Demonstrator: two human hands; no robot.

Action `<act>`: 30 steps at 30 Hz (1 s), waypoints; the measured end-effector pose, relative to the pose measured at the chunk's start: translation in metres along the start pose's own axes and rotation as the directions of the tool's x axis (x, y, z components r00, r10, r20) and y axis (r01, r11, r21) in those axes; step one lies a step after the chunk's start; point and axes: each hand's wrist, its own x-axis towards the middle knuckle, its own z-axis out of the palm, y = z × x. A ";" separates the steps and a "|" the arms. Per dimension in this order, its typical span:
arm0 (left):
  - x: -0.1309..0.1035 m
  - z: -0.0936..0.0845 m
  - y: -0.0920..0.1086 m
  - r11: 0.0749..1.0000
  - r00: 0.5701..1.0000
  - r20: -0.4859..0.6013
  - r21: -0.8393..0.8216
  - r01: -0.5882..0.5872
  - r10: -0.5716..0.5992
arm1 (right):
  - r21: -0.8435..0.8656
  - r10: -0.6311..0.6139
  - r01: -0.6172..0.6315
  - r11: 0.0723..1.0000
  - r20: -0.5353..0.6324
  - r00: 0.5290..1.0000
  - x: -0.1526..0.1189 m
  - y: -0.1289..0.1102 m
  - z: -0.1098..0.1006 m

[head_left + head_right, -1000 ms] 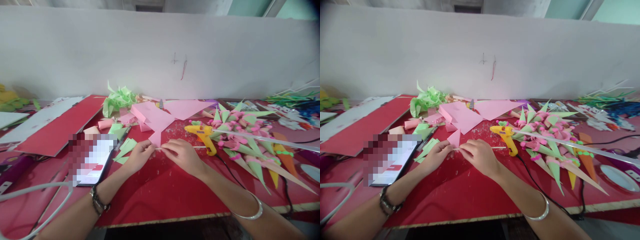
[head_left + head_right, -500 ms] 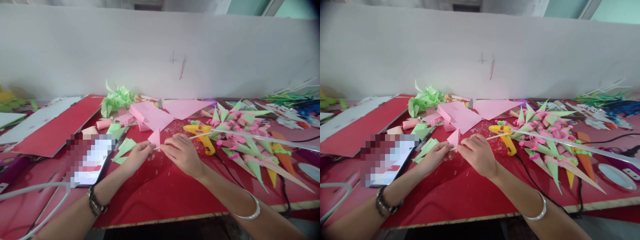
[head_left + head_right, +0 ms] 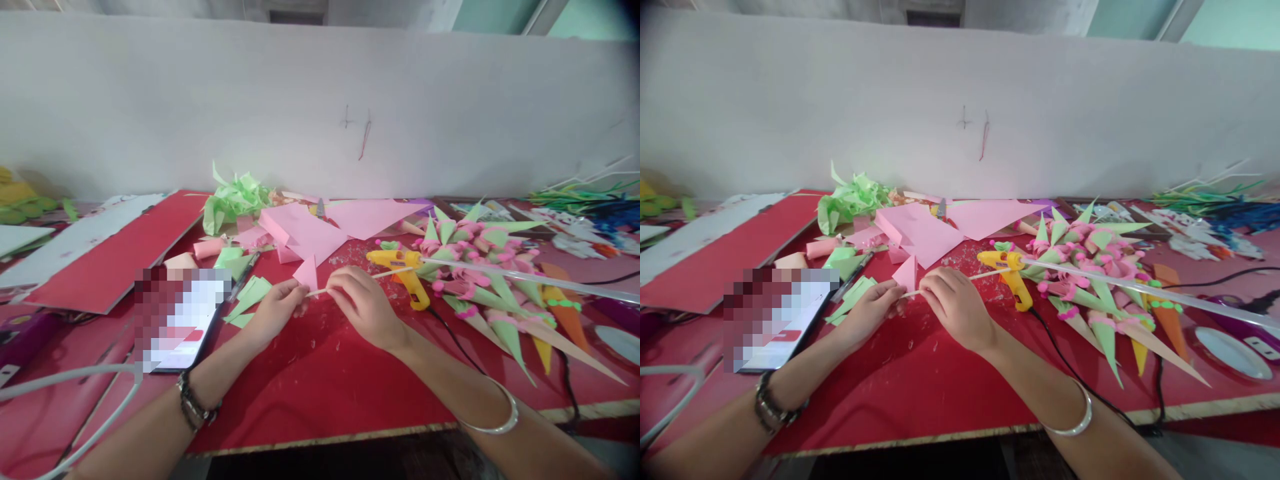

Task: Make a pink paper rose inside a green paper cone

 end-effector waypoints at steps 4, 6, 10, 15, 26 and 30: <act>0.001 -0.001 -0.001 0.999 1.000 -0.010 0.025 -0.021 0.021 | -0.002 0.082 -0.082 0.997 0.006 0.997 -0.002 0.003 0.002; 0.001 -0.001 -0.001 0.998 0.999 -0.029 0.050 -0.030 0.031 | -0.022 0.092 -0.092 0.996 0.033 0.995 -0.002 0.004 0.002; 0.000 0.001 0.002 0.994 0.995 -0.094 0.102 -0.030 0.040 | -0.048 0.086 -0.081 0.996 0.114 0.990 -0.002 0.003 0.003; -0.001 0.001 0.005 0.991 0.988 -0.150 0.136 -0.019 0.039 | -0.039 0.110 -0.105 0.994 0.197 0.974 -0.002 0.004 0.004; 0.001 -0.002 0.002 0.997 0.974 -0.218 -0.031 -0.064 0.055 | 0.093 0.269 -0.286 0.954 0.156 0.950 -0.001 0.010 0.001; -0.001 0.002 0.003 0.998 0.974 -0.216 -0.016 -0.067 0.062 | 0.252 0.361 -0.388 0.887 0.147 0.921 0.000 0.010 0.001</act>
